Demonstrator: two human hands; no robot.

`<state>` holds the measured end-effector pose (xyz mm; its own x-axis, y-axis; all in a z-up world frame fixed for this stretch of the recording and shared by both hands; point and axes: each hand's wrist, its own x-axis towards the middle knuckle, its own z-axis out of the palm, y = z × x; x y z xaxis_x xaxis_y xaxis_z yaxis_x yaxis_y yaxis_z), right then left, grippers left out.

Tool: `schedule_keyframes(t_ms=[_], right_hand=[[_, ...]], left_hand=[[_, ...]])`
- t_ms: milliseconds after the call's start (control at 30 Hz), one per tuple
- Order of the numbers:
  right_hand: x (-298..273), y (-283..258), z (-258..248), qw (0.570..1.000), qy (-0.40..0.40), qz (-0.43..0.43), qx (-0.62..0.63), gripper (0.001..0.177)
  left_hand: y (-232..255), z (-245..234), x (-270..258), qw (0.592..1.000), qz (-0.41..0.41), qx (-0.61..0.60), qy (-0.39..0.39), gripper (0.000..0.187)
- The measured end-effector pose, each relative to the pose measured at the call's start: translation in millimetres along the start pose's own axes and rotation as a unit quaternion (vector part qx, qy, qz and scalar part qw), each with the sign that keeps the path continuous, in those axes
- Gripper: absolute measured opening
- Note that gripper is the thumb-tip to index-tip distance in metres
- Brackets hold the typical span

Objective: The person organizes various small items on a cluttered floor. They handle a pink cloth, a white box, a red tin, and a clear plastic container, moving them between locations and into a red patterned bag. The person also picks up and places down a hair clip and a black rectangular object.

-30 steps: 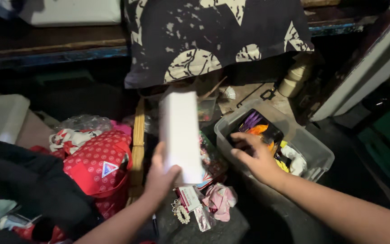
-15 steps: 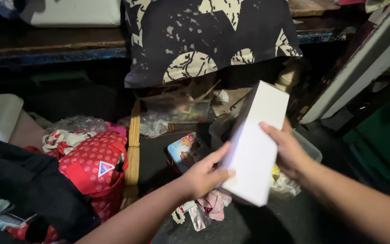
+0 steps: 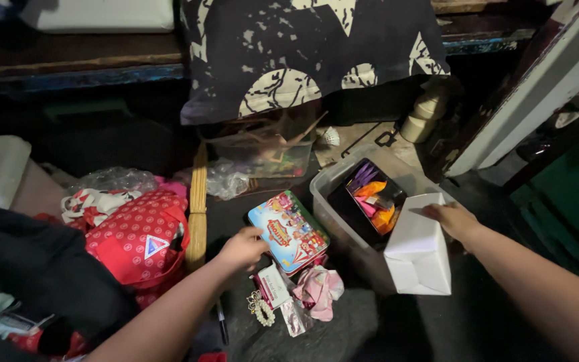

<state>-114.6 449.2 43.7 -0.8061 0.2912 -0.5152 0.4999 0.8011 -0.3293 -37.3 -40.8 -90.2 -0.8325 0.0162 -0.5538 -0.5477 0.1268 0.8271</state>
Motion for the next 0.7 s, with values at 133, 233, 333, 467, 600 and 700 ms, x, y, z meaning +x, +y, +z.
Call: schedule_keyframes(t_ms=[133,233,333,467,600,700], right_hand=[[-45,-55,-27,0.966,0.152,-0.028,-0.206,0.069],[-68,-78,-25,0.987,0.069,-0.136,-0.046,0.065],[-76,-84,4,0.910,0.083,-0.345,-0.213,0.050],[-69,-94,15,0.844,-0.038,-0.458,-0.275,0.040],[-77,-102,16,0.909,-0.105,-0.282,-0.288,0.040],[-81,-104,15,0.916,-0.086,-0.291,-0.264,0.040]], left_hand=[[-84,-23,47,0.995,0.003,0.090,-0.039,0.067],[-112,-24,66,0.983,-0.065,0.171,0.018,0.087],[-98,-16,58,0.975,-0.145,0.166,0.009,0.088],[-65,0,49,0.986,-0.148,0.073,-0.018,0.077],[-65,20,69,0.982,-0.121,-0.142,-0.024,0.067],[-83,26,78,0.968,-0.150,-0.198,-0.032,0.062]])
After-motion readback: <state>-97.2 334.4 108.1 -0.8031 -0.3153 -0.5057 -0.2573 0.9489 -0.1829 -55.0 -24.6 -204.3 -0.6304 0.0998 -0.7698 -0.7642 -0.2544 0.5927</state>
